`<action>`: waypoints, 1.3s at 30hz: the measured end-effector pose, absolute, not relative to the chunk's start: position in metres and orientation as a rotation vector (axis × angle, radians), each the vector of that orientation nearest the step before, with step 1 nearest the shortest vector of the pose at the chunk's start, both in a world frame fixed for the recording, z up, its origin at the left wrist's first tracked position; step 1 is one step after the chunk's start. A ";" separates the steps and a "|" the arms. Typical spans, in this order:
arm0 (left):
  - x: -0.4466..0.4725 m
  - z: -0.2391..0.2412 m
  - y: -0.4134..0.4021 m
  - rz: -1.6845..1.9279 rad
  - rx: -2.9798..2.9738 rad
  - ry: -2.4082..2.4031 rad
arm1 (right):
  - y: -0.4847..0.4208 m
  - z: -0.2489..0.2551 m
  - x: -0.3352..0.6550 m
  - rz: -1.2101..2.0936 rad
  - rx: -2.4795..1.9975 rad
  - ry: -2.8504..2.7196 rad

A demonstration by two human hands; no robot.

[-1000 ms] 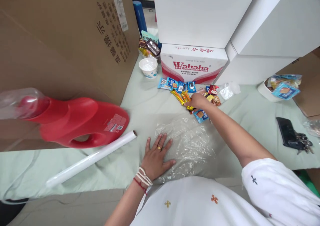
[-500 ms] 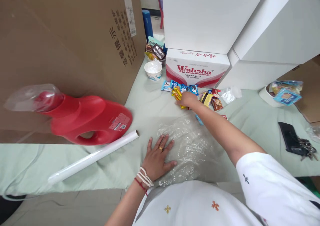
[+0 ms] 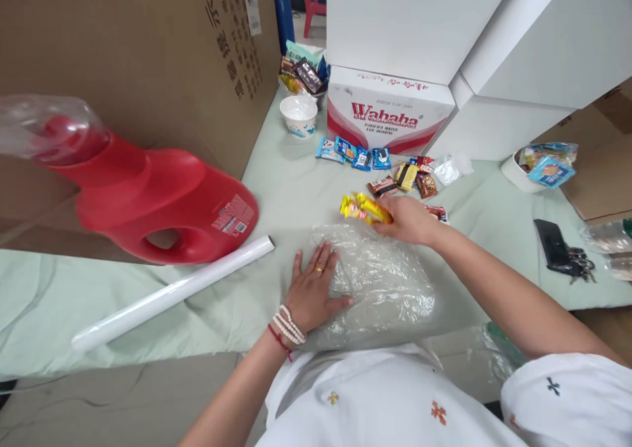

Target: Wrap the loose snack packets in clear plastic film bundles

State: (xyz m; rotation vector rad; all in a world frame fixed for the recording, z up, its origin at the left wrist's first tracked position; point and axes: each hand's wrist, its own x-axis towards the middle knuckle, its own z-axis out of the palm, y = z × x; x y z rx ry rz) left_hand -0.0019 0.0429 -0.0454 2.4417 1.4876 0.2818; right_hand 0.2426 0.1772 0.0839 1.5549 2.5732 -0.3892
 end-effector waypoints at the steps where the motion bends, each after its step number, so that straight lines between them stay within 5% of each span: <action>1: -0.002 -0.046 0.044 0.286 2.443 1.484 | 0.162 0.084 0.242 -0.417 1.453 2.594; 10: -0.003 -0.046 0.046 0.277 2.441 1.531 | 0.105 0.044 0.225 -0.075 1.274 2.430; 39: -0.001 -0.045 0.046 0.213 2.517 1.550 | 0.091 0.016 0.229 -0.331 1.300 2.799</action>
